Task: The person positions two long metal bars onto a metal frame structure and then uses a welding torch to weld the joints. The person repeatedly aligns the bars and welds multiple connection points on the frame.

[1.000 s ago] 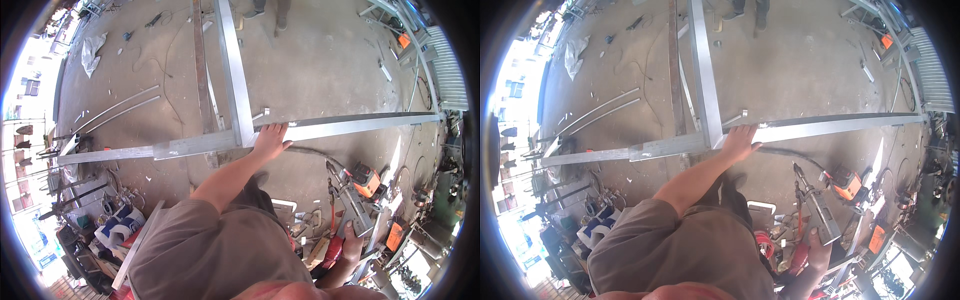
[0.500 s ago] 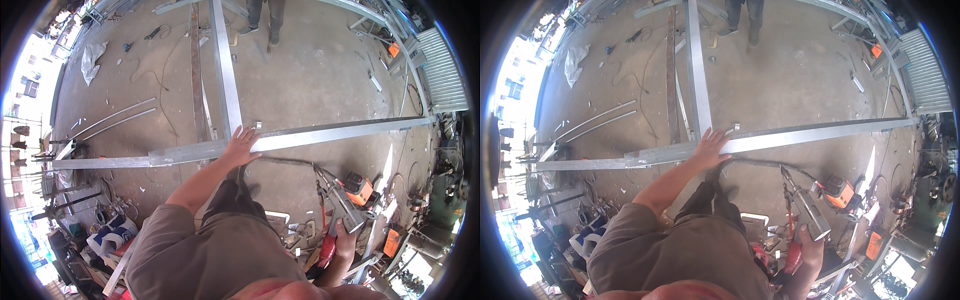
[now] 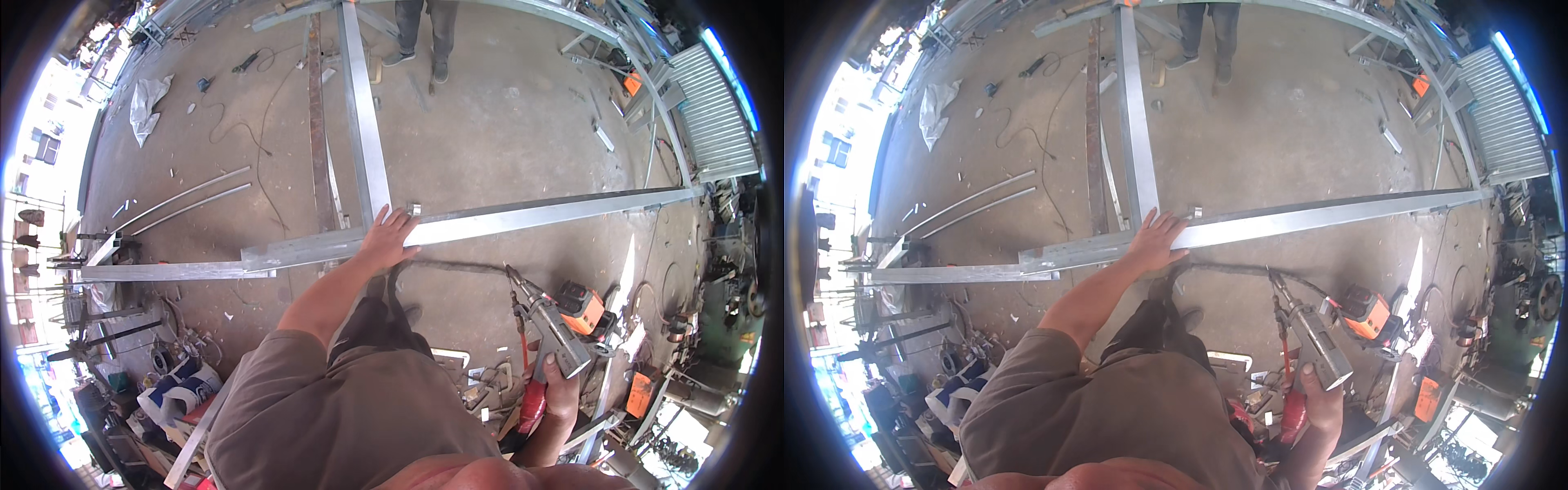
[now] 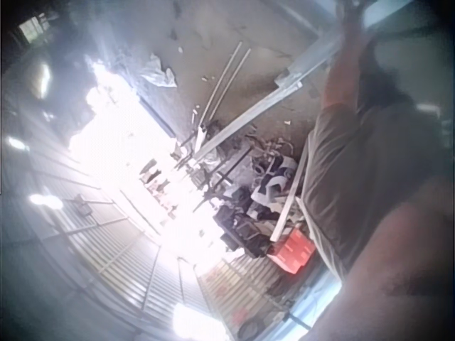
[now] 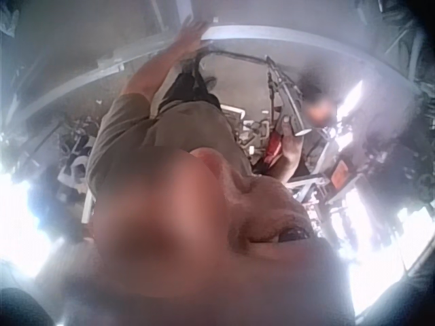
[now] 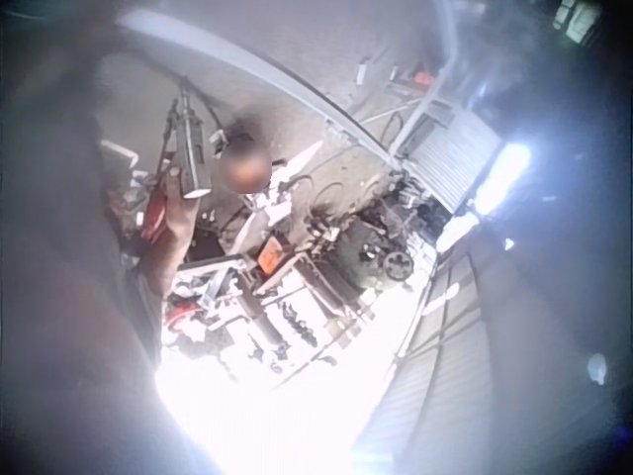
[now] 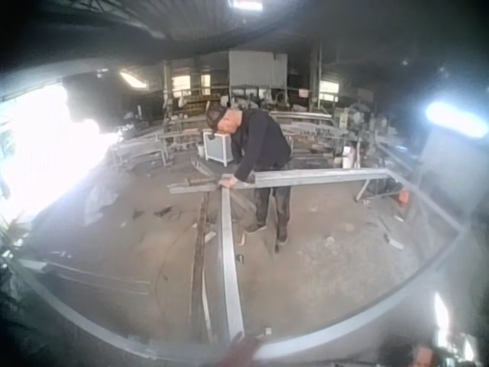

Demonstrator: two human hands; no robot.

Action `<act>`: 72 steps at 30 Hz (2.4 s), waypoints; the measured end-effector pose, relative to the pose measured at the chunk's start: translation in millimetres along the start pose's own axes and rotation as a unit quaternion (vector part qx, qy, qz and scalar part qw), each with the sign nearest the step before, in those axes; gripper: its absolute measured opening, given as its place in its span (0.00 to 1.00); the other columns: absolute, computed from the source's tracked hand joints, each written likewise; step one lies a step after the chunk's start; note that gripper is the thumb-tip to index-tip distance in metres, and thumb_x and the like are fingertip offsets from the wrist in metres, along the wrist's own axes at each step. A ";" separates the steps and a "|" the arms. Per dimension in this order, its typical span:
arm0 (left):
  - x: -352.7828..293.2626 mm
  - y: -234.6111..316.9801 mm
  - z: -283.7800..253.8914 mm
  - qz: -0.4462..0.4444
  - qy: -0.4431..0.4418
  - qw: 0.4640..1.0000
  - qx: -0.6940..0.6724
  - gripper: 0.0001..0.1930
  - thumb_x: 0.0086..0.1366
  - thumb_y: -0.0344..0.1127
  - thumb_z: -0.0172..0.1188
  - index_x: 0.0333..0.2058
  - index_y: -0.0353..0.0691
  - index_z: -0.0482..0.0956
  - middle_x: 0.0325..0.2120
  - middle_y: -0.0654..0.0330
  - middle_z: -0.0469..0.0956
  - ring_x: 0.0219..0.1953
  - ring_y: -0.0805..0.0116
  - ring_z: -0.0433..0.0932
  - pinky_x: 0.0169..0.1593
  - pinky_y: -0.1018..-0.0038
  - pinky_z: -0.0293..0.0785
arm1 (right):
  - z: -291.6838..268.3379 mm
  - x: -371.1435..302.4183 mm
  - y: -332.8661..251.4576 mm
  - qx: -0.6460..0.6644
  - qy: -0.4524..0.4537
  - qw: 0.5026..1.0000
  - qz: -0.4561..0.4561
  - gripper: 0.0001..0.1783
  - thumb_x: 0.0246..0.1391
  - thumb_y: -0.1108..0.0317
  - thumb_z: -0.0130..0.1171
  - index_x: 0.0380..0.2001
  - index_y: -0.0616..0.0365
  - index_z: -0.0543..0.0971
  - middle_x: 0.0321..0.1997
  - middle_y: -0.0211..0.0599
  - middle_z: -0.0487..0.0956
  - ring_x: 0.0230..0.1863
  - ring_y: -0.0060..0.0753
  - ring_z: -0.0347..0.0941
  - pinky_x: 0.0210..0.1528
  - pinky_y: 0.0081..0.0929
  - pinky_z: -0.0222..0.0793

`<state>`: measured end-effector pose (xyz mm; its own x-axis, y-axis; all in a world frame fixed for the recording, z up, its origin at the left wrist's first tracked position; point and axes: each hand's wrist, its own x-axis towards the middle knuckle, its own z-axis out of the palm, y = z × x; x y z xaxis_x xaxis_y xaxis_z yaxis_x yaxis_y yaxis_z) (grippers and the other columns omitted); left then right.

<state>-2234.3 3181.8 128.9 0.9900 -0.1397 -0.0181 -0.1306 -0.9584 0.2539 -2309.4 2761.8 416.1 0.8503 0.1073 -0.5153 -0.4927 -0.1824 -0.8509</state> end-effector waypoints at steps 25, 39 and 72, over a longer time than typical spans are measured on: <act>-7.4 -19.3 -6.6 0.004 -0.009 1.000 -0.016 0.40 0.72 0.63 0.56 0.73 0.44 0.64 0.67 0.51 0.71 0.76 0.53 0.59 0.80 0.46 0.40 | 46.2 -16.6 -6.7 -0.024 0.013 0.997 -0.069 0.30 0.69 0.49 0.64 0.57 0.67 0.76 0.46 0.43 0.84 0.28 0.30 0.80 0.31 0.30 0.78; 10.1 -43.1 -7.2 0.044 -0.023 0.999 -0.020 0.52 0.56 0.61 0.72 0.72 0.38 0.63 0.63 0.49 0.75 0.75 0.54 0.61 0.80 0.43 0.39 | 74.0 6.5 -14.2 -0.031 0.037 0.997 -0.059 0.30 0.68 0.48 0.65 0.56 0.67 0.77 0.48 0.44 0.84 0.29 0.31 0.81 0.32 0.31 0.78; 131.4 -221.9 37.9 0.115 -0.055 0.976 -0.175 0.60 0.46 0.69 0.77 0.74 0.47 0.65 0.77 0.53 0.55 0.79 0.42 0.48 0.75 0.31 0.45 | 232.5 278.6 -75.5 -0.111 0.041 0.970 0.213 0.38 0.66 0.37 0.62 0.55 0.68 0.80 0.27 0.35 0.83 0.18 0.19 0.72 0.22 0.17 0.65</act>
<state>-2077.2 3366.7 33.6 0.9220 -0.3866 -0.0208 -0.3043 -0.7570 0.5783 -2078.4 3032.7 313.0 0.5945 -0.1013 -0.7977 -0.7583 -0.4007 -0.5143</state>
